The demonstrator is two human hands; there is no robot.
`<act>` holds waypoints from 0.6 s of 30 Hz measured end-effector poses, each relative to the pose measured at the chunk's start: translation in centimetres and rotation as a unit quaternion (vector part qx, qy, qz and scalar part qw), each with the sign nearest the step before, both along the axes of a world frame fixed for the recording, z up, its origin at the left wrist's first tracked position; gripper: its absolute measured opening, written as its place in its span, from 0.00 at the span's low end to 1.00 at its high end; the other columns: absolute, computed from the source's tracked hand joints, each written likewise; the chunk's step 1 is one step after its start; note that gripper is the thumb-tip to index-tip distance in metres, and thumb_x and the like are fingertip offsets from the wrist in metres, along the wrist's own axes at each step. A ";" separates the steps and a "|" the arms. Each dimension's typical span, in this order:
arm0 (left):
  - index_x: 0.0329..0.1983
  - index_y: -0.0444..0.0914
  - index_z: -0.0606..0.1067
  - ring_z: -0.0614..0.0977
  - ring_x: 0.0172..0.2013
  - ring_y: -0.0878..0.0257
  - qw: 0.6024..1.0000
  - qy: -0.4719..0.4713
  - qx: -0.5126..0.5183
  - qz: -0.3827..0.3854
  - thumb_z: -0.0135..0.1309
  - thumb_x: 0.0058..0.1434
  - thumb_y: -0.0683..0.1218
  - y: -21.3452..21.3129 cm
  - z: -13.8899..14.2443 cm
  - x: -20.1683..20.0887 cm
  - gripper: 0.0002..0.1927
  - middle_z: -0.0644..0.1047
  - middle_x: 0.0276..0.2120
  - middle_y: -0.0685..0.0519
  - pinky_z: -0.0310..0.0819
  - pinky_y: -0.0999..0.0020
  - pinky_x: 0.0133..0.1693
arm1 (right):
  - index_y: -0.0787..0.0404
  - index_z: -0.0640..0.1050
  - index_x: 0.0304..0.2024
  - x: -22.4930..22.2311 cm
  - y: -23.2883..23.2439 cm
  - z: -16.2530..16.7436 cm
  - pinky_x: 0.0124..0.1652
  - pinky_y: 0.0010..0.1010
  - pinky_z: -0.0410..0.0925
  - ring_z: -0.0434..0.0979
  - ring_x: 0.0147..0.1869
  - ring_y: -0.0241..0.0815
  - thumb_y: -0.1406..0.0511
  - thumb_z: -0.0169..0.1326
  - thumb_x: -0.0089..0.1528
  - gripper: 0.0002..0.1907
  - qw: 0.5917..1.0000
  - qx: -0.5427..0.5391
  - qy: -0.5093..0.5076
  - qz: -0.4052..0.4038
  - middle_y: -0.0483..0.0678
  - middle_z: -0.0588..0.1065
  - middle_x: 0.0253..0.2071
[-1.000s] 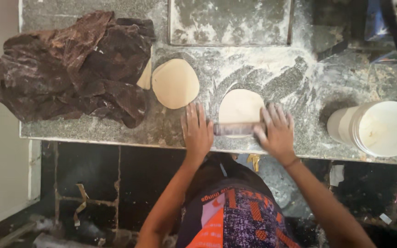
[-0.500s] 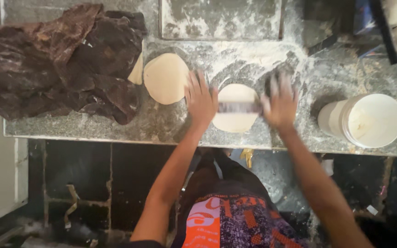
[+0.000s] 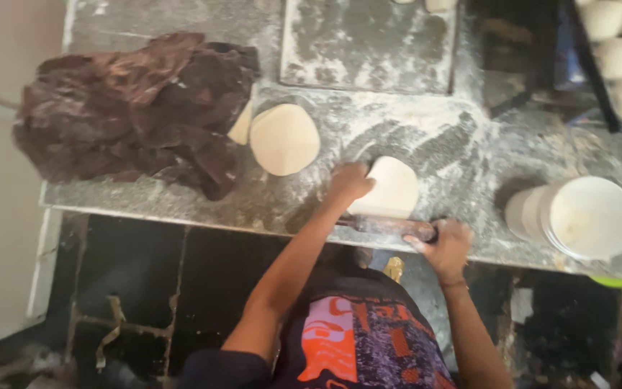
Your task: The person flattens balls of dough using a rolling pin and by hand, then places the flattened pieces onto a metal baking tray.
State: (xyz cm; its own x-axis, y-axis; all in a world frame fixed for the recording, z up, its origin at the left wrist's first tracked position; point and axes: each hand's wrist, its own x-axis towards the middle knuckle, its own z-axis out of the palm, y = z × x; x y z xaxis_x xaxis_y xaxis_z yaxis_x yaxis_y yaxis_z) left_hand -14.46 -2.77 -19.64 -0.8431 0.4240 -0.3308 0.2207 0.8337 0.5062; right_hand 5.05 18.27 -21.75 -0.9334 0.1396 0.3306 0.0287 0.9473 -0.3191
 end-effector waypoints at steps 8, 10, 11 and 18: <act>0.59 0.34 0.75 0.75 0.55 0.49 0.844 -0.074 0.520 0.109 0.52 0.58 0.37 -9.4 2.1 -2.8 0.23 0.76 0.52 0.43 0.64 0.54 0.59 | 0.59 0.77 0.33 0.1 -1.5 0.0 0.51 0.49 0.63 0.72 0.47 0.55 0.38 0.65 0.48 0.33 0.998 0.055 -0.016 -0.036 0.50 0.73 0.40; 0.62 0.38 0.73 0.73 0.62 0.49 0.873 0.249 0.418 0.033 0.48 0.57 0.33 -14.1 2.0 -3.6 0.28 0.75 0.58 0.43 0.64 0.56 0.67 | 0.59 0.77 0.34 0.0 -1.6 -0.3 0.50 0.48 0.62 0.71 0.45 0.55 0.38 0.65 0.49 0.33 0.996 0.073 -0.034 -0.044 0.50 0.73 0.40; 0.63 0.38 0.72 0.72 0.61 0.48 0.872 0.286 0.388 0.083 0.51 0.58 0.33 -15.9 1.8 -4.2 0.27 0.74 0.57 0.42 0.64 0.57 0.66 | 0.59 0.78 0.34 0.0 -1.6 -0.5 0.50 0.48 0.63 0.71 0.45 0.55 0.38 0.65 0.49 0.33 0.995 0.078 -0.035 -0.046 0.50 0.74 0.41; 0.69 0.30 0.57 0.74 0.61 0.43 0.844 -0.005 0.324 0.426 0.63 0.55 0.48 -20.1 1.8 -6.6 0.43 0.71 0.60 0.33 0.68 0.51 0.62 | 0.60 0.78 0.36 -0.3 -1.2 -0.9 0.48 0.46 0.63 0.72 0.46 0.56 0.40 0.65 0.52 0.32 0.996 0.074 -0.044 -0.025 0.51 0.73 0.40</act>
State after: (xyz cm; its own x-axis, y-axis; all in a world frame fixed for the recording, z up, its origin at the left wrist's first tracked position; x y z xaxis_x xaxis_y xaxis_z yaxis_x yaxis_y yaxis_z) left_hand -21.06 -22.92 -17.85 -0.9317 -0.2411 -0.2717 -0.3275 0.2340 0.9154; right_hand 4.74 17.05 -22.65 -0.9531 0.1421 0.2672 0.0984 0.9804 -0.1705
